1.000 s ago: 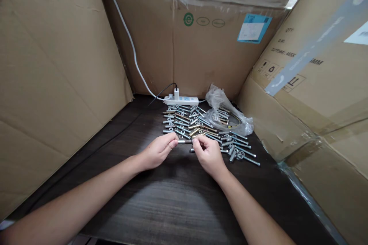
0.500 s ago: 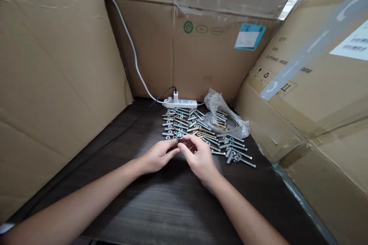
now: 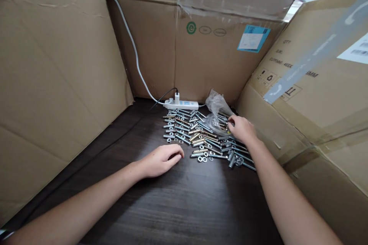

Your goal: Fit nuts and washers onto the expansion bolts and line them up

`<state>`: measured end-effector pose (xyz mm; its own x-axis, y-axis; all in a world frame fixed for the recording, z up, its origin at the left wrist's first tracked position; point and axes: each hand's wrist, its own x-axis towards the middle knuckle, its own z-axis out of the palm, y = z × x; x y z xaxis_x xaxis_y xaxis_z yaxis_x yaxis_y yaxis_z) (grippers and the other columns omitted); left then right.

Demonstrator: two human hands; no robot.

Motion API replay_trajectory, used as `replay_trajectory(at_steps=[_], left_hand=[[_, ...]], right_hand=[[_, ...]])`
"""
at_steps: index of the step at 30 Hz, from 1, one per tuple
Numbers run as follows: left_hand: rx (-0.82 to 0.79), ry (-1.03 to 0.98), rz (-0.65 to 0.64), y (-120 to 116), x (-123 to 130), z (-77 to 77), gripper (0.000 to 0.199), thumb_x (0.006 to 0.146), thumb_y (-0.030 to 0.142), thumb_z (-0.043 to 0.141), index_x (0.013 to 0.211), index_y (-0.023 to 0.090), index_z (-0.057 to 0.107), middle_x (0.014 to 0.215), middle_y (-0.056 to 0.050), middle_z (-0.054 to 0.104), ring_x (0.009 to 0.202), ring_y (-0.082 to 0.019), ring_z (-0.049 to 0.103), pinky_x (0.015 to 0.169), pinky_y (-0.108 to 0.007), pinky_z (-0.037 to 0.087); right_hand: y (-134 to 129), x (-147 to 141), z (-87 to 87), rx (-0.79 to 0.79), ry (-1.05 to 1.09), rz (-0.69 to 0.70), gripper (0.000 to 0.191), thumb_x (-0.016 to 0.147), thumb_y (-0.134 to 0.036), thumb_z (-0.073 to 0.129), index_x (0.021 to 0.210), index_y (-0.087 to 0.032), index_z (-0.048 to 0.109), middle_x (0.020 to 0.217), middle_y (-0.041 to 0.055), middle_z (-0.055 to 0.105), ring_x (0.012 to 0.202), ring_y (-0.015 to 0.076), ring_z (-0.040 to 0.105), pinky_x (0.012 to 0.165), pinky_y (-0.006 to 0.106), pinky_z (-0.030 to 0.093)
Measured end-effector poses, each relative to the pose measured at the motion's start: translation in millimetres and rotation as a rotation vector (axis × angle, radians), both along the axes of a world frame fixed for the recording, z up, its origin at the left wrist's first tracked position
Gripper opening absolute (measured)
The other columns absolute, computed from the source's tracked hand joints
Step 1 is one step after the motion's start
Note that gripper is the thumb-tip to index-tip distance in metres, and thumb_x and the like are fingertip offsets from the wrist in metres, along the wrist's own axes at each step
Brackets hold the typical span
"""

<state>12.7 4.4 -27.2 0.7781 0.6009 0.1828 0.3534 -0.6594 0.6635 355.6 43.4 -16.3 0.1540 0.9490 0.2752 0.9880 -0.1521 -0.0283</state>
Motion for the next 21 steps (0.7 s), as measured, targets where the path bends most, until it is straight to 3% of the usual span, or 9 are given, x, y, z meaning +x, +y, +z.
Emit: replay_trajectory(at_steps=[6, 12, 17, 21], left_hand=[[0.010, 0.019, 0.001, 1.5, -0.6, -1.5, 0.018, 0.089, 0.020, 0.040, 0.091, 0.020, 0.058, 0.094, -0.001, 0.063, 0.086, -0.015, 0.058, 0.076, -0.025, 0.045], [0.003, 0.010, 0.011, 2.3, -1.5, -0.8, 0.020, 0.089, 0.018, 0.039, 0.094, 0.020, 0.059, 0.096, -0.002, 0.063, 0.089, -0.016, 0.058, 0.079, -0.026, 0.046], [0.008, 0.000, 0.017, 3.0, -0.4, -2.0, 0.019, 0.088, 0.017, 0.041, 0.093, 0.019, 0.059, 0.096, -0.002, 0.064, 0.088, -0.015, 0.058, 0.077, -0.026, 0.046], [0.019, -0.007, 0.022, 4.5, 0.3, -5.0, 0.017, 0.087, 0.016, 0.043, 0.092, 0.019, 0.058, 0.094, -0.001, 0.064, 0.087, -0.015, 0.058, 0.077, -0.025, 0.045]], right_hand=[[19.5, -2.1, -20.5, 0.008, -0.005, 0.138, 0.025, 0.082, -0.032, 0.051, 0.096, -0.021, 0.068, 0.096, 0.0076, 0.068, 0.092, 0.0244, 0.057, 0.078, 0.033, 0.042], [29.8, -3.7, -30.0, 0.058, 0.066, 0.154, 0.027, 0.083, -0.031, 0.050, 0.100, -0.019, 0.068, 0.098, 0.0082, 0.066, 0.092, 0.0225, 0.057, 0.082, 0.032, 0.042], [-2.6, -18.7, -12.3, 0.183, 0.147, 0.201, 0.026, 0.083, -0.027, 0.048, 0.098, -0.019, 0.067, 0.097, 0.0081, 0.065, 0.092, 0.0239, 0.056, 0.083, 0.036, 0.042], [-48.5, -52.8, 8.1, -0.011, 0.314, 0.343, 0.023, 0.084, -0.031, 0.047, 0.096, -0.021, 0.065, 0.094, 0.0047, 0.067, 0.082, 0.0194, 0.060, 0.072, 0.029, 0.045]])
